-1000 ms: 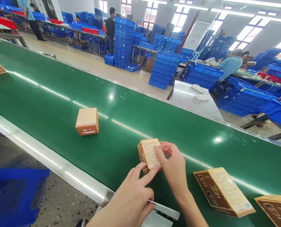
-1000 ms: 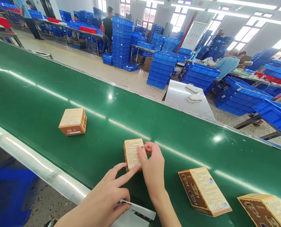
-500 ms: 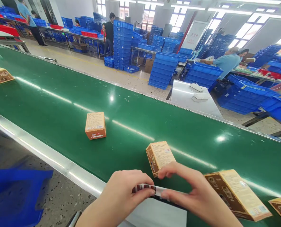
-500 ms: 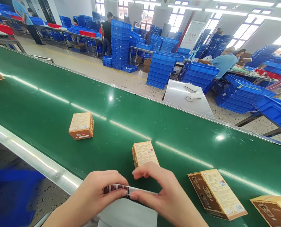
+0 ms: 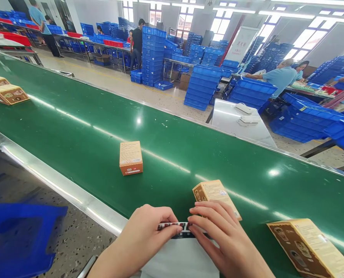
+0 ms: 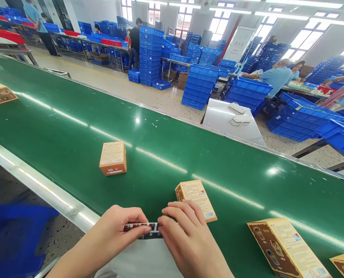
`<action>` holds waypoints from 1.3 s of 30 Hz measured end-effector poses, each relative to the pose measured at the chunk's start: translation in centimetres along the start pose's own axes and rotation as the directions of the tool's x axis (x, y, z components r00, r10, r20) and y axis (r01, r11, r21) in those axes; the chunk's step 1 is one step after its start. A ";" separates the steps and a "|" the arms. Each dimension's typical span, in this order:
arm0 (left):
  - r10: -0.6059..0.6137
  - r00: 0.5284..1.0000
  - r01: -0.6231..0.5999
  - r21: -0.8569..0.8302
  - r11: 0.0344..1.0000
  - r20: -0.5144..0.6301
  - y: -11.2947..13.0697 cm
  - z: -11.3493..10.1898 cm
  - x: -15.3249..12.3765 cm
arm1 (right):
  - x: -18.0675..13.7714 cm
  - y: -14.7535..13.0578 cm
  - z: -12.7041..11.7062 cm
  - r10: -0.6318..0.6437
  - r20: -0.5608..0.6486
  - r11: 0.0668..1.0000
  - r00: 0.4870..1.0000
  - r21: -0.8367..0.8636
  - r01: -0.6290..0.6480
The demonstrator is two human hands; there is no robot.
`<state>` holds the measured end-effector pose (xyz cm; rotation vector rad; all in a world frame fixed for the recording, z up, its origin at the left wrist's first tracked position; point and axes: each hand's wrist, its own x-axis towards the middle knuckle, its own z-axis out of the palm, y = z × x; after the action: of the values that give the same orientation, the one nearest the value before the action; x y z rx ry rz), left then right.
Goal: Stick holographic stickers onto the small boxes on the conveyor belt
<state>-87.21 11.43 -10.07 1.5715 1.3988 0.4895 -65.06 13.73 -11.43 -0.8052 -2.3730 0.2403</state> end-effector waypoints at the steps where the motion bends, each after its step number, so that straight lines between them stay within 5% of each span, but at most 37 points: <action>1: -0.005 1.000 0.005 -0.013 1.000 -0.009 -0.1 0.0 0.0 | 0.0 -0.3 0.3 -0.042 -0.043 0.998 0.998 -0.056 0.039; 4: -0.020 0.999 0.018 -0.054 0.998 -0.034 -0.5 -0.2 0.0 | -0.1 -0.8 0.8 -0.083 -0.111 0.994 0.990 -0.074 0.075; 7: -0.017 0.998 0.013 -0.061 0.998 -0.067 -1.1 -0.9 -0.4 | 0.2 -0.4 0.4 0.097 -0.062 0.980 0.993 0.178 -0.085; 9: 0.043 0.994 -0.049 -0.055 0.997 -0.096 -1.7 -1.7 -0.9 | 1.1 0.4 0.4 0.335 0.007 0.866 0.942 0.391 -0.311; 11: 0.132 0.983 -0.133 0.002 0.991 -0.127 -2.6 -2.5 -1.2 | 2.6 1.4 0.9 0.560 0.096 0.633 0.823 0.591 -0.499; 13: 0.203 0.963 -0.181 0.136 0.974 -0.175 -3.7 -3.2 -1.1 | 4.7 2.4 2.3 0.687 0.164 0.402 0.708 0.725 -0.559; 20: 0.285 0.925 -0.149 0.449 0.881 -0.251 -6.3 -3.5 0.6 | 11.8 4.4 9.4 0.724 0.197 0.242 0.661 0.826 -0.510; 29: 0.340 0.918 -0.177 0.559 0.810 -0.203 -4.4 -1.5 0.8 | 13.1 5.0 11.3 0.739 0.242 0.177 0.629 0.831 -0.528; 39: 0.365 0.920 -0.212 0.604 0.768 -0.142 -3.2 -0.2 1.2 | 11.2 4.8 9.8 0.757 0.109 0.397 0.644 0.707 -0.586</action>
<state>-88.77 12.34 -12.95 2.3203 1.5961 0.4825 -75.68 24.53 -15.33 -1.2771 -1.3696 1.2374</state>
